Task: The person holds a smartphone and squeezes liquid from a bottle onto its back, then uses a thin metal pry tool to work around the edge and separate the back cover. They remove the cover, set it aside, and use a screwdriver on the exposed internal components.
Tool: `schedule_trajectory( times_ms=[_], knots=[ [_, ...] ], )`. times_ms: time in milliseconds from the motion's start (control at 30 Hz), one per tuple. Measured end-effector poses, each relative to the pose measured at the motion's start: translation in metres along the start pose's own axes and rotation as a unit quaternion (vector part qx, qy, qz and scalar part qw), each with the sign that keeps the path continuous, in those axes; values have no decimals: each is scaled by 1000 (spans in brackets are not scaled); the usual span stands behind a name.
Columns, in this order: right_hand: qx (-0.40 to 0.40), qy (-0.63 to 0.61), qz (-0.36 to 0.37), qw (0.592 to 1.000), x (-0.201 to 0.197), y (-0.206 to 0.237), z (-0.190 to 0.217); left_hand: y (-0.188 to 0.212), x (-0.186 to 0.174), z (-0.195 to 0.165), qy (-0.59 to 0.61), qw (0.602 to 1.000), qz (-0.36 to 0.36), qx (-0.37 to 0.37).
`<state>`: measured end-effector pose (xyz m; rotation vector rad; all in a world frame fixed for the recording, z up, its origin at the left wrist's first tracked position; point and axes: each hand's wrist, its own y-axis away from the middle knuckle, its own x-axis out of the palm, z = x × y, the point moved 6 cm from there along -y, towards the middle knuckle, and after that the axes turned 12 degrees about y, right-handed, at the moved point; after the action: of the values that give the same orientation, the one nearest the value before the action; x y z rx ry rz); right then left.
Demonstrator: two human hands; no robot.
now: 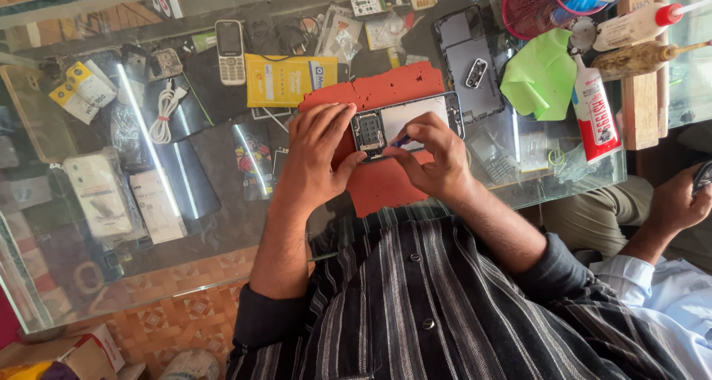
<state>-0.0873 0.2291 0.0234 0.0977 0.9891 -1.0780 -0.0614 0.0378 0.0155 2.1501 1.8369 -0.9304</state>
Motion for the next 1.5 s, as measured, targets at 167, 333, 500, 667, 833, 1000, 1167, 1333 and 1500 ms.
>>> schedule_trajectory(
  times_ms=[167,333,500,667,833,1000,1167,1333,1500],
  knots=[
    [-140,-185,41,972,1,2,11,-1,0,1,3,1000,1,-3],
    [-56,-78,0,995,2,-1,3,-2,2,0,2,1000,0,-9],
    [-126,-161,15,979,0,-3,11,-3,1,-2,-3,1000,0,-3],
    [-65,-213,21,975,3,-2,0,-3,1,-2,-2,1000,-2,-3],
    [-48,-96,-19,994,2,-3,-3,-3,2,-3,-5,1000,-1,-5],
    [-128,-194,29,972,-3,-5,9,-5,1,-9,-12,1000,2,3],
    [1,-127,-4,992,4,1,-5,-8,0,-24,-10,999,-10,44],
    [45,-271,-34,961,-5,19,-23,-14,11,-39,-24,994,33,99],
    [71,-285,-62,954,-25,25,-35,-27,32,-48,-174,972,113,114]
  ],
)
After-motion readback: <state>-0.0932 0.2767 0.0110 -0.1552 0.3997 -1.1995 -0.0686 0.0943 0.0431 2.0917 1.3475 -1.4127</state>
